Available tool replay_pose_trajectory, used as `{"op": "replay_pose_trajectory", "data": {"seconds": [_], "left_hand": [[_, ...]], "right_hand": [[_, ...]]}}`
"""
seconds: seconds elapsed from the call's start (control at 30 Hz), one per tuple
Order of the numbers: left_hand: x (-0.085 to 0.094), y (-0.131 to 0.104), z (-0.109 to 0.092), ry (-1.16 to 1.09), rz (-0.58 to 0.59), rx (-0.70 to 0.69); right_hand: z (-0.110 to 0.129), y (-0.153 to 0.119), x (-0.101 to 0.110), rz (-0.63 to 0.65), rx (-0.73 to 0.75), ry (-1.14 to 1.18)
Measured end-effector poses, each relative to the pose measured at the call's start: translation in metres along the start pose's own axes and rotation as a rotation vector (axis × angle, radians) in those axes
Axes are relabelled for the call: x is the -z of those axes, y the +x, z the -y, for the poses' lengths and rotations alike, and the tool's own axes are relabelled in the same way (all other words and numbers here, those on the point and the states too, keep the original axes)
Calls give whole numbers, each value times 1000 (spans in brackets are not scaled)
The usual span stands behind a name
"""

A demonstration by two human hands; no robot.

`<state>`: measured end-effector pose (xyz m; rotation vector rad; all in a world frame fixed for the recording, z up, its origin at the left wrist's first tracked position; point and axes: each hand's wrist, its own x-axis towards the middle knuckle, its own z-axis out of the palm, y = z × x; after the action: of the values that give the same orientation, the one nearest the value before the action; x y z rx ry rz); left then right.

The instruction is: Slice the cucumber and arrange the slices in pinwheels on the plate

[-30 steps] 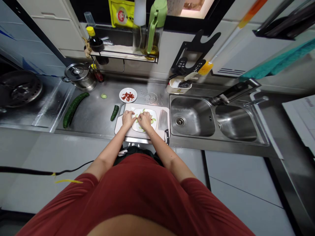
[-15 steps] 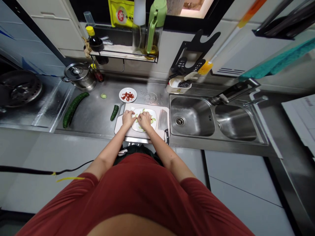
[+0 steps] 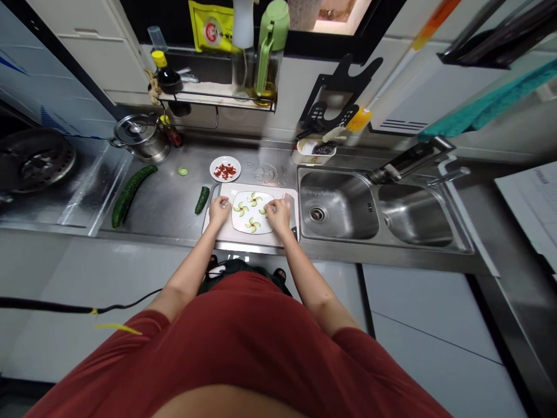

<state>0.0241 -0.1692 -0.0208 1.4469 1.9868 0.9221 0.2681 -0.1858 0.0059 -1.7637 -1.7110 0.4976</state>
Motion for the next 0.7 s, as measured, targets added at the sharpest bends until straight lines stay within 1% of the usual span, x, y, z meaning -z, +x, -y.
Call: {"op": "replay_pose_trajectory", "data": {"seconds": [0.07,0.13,0.23,0.37,0.5,0.6,0.7], "left_hand": [[0,-3,4,-11,10,14],[1,-7,7,-30,32,35],[4,-15,9,-41,71,73],[8,-28,10,-15,133,115],[9,-34,11,9,230,152],[8,-36,9,-27,279,182],[7,-38,5,-108,328,198]], "right_hand": [[-6,-10,3,4,-9,15],[-10,-21,5,-1,-47,9],[-18,-37,9,17,-174,-14],[-29,-51,9,115,-343,15],[-32,-57,4,194,-524,198],[-26,-60,2,221,-644,406],[-18,-60,1,253,-714,596]]}}
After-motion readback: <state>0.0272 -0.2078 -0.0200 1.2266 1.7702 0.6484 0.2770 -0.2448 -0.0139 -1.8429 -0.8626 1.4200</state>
